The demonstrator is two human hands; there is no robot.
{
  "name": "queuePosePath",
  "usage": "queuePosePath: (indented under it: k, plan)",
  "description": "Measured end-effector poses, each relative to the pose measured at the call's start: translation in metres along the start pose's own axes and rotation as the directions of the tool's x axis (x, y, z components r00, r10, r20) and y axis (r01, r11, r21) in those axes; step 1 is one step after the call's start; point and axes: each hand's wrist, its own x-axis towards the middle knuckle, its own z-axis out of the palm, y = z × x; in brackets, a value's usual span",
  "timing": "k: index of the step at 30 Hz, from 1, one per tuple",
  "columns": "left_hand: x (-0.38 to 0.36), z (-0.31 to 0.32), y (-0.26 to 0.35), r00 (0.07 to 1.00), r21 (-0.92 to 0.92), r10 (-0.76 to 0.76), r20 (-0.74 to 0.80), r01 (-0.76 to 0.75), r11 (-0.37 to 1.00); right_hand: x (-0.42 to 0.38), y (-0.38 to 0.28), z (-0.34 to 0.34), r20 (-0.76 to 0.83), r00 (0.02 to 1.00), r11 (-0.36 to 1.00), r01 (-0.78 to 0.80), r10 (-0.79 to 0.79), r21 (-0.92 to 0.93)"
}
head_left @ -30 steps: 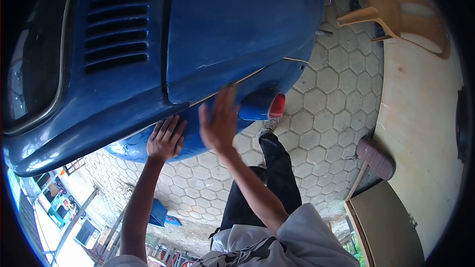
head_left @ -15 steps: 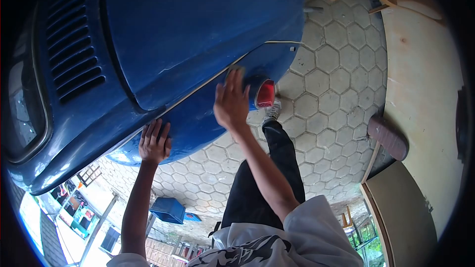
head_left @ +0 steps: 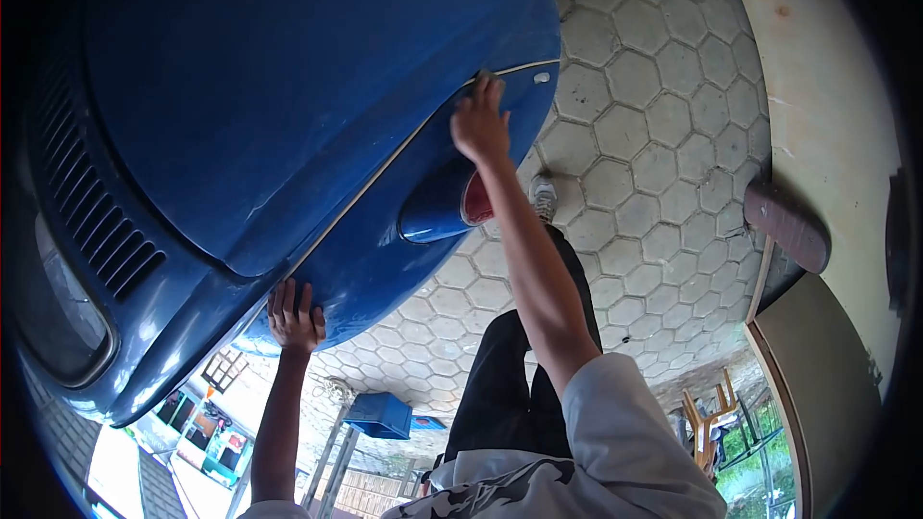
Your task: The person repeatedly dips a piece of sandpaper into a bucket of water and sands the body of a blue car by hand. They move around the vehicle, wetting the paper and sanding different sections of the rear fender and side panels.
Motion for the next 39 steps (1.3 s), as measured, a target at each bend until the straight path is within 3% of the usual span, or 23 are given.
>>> queuePosePath:
  k: [1,4,7,10,12,13,16,18,19,20,22,23,25,28,29,30,31,33,34,38,39]
  plan:
    - [0.002,0.002,0.001,1.0,-0.001,0.001,-0.003,-0.001,1.0,0.0,-0.008,-0.007,-0.04,0.998,0.991,-0.042,0.048,0.124]
    - [0.002,0.005,0.0,1.0,0.01,0.018,-0.014,-0.018,1.0,-0.064,-0.027,-0.017,0.181,0.976,0.992,0.113,-0.122,0.058]
    - [0.0,0.005,0.0,1.0,0.01,0.023,0.008,-0.023,1.0,-0.021,0.019,0.008,-0.068,0.984,0.985,0.16,-0.164,-0.059]
    - [-0.006,0.0,-0.001,1.0,0.021,0.016,0.023,-0.017,1.0,0.044,0.041,-0.009,0.158,0.987,0.999,-0.002,-0.006,0.051]
    - [0.004,0.008,0.0,1.0,0.015,0.023,-0.004,-0.023,1.0,0.017,0.035,0.029,-0.115,0.986,0.993,0.122,-0.121,0.003]
    - [0.003,0.006,0.0,1.0,0.007,0.028,-0.01,-0.028,1.0,-0.023,0.02,0.029,-0.142,0.983,0.991,0.127,-0.121,0.036]
    - [0.0,0.003,-0.001,1.0,0.014,0.031,0.004,-0.031,0.999,-0.036,0.03,0.029,-0.067,0.991,0.993,0.116,-0.117,-0.023]
    - [0.001,0.003,-0.001,0.999,0.03,0.029,0.014,-0.03,0.999,0.014,0.073,0.019,0.105,0.994,0.968,-0.037,0.012,0.247]
    - [0.0,0.002,0.0,1.0,0.021,0.013,0.028,-0.013,1.0,0.038,0.097,0.016,0.235,0.967,0.869,-0.194,0.093,0.456]
    - [0.007,0.004,0.006,0.999,-0.005,-0.033,0.013,0.033,0.999,0.046,0.111,0.015,0.27,0.957,0.81,-0.24,0.105,0.534]
    - [0.035,0.004,0.028,0.994,-0.068,-0.106,-0.011,0.105,0.992,0.027,0.106,0.013,0.169,0.985,0.863,-0.113,0.033,0.492]
    - [0.062,0.002,0.041,0.993,-0.157,-0.062,0.097,0.076,0.985,0.003,0.092,0.012,0.07,0.995,0.928,0.044,-0.075,0.371]
    - [0.137,0.018,0.079,0.988,-0.391,0.089,0.125,-0.034,0.92,-0.031,0.079,0.011,0.014,0.985,0.949,0.163,-0.173,0.271]
    - [0.221,0.034,0.145,0.978,-0.429,0.078,0.192,0.012,0.903,0.007,0.121,0.029,0.221,0.973,0.791,-0.19,0.072,0.581]
    - [0.231,0.049,0.161,0.983,-0.434,0.052,0.174,0.03,0.9,0.036,0.142,0.037,0.297,0.942,0.624,-0.327,0.156,0.71]
    - [0.235,0.056,0.163,0.99,-0.425,0.036,0.135,0.025,0.905,0.043,0.141,0.025,0.3,0.942,0.653,-0.323,0.151,0.685]
    - [0.233,0.058,0.166,0.994,-0.417,0.02,0.107,0.027,0.909,0.034,0.13,0.015,0.266,0.96,0.786,-0.227,0.083,0.576]
    - [0.227,0.056,0.166,0.994,-0.372,0.014,0.108,0.027,0.928,-0.011,0.087,-0.005,0.221,0.966,0.958,0.066,-0.131,0.279]
    - [0.228,0.057,0.165,0.994,-0.364,0.011,0.105,0.028,0.931,-0.032,0.073,-0.015,0.228,0.951,0.965,0.164,-0.209,0.203]
    - [0.227,0.056,0.167,0.995,-0.356,0.008,0.101,0.029,0.934,-0.028,0.084,-0.009,0.187,0.98,0.945,0.005,-0.071,0.328]
    - [0.226,0.056,0.168,0.995,-0.358,0.004,0.102,0.033,0.933,-0.033,0.077,-0.011,0.238,0.962,0.978,0.086,-0.13,0.188]
